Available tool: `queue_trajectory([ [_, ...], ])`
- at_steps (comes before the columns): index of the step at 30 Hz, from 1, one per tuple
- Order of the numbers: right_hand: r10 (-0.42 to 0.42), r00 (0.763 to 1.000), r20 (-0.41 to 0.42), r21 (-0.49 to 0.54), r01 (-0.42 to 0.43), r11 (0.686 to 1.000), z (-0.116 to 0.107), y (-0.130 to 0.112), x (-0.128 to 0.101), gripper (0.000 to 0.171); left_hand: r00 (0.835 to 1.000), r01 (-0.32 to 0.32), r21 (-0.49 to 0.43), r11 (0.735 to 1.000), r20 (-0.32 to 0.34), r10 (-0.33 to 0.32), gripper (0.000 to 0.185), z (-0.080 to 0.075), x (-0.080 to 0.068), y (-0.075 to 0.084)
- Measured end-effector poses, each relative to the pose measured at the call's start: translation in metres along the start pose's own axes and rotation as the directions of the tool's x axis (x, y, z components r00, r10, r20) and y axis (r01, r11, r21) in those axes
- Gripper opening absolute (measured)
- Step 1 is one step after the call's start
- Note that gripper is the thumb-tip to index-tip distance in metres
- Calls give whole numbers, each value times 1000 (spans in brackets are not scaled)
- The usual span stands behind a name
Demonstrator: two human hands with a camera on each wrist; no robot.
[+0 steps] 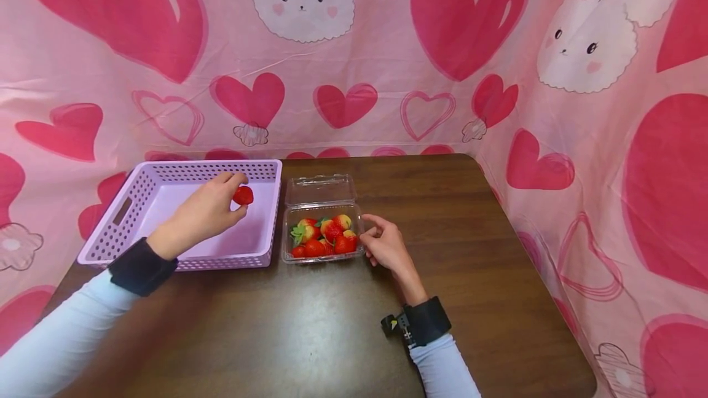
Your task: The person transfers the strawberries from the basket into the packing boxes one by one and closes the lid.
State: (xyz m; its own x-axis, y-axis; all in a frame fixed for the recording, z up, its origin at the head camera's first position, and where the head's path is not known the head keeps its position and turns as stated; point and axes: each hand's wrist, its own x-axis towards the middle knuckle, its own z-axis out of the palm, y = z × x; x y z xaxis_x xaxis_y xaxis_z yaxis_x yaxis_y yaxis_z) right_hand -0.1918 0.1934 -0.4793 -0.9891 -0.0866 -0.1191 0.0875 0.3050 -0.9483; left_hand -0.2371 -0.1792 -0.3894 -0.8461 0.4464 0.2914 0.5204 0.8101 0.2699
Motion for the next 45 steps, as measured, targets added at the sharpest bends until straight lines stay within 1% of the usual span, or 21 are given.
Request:
queue_trajectory([
  [5,9,1000,0,-9,-9,1000,0,0,0,45,999,-52,-11,999,-1,52,35,10,1,6],
  [9,16,1000,4,-18,-16,1000,0,0,0,45,998,-59,-18,998,5,59,40,15,2,10],
  [16,10,1000,3,-22,-10,1000,0,-1,0,45,997,-77,-36,996,-31,76,40,21,4,16],
  [20,16,1000,1,-23,-16,1000,-1,-1,-1,45,995,-91,-41,995,-37,90,40,24,7,21],
  [25,27,1000,-2,-18,-27,999,-1,0,0,45,994,-105,-42,994,-22,104,38,27,13,28],
  [30,14,1000,-3,-21,-14,1000,-1,0,1,44,992,-121,-32,992,20,122,38,30,19,36],
  [34,10,1000,-5,-26,-10,1000,-1,0,1,44,986,-157,-24,987,46,158,37,35,24,41],
  [41,15,1000,-4,-33,-15,999,-1,0,0,44,971,-231,-25,973,53,232,39,43,27,54],
  [43,21,1000,-3,-36,-21,999,-1,0,-1,44,970,-234,-33,972,64,235,40,45,28,58],
  [45,23,1000,-2,-38,-23,999,-1,0,-1,44,971,-223,-48,974,81,226,42,47,30,63],
])
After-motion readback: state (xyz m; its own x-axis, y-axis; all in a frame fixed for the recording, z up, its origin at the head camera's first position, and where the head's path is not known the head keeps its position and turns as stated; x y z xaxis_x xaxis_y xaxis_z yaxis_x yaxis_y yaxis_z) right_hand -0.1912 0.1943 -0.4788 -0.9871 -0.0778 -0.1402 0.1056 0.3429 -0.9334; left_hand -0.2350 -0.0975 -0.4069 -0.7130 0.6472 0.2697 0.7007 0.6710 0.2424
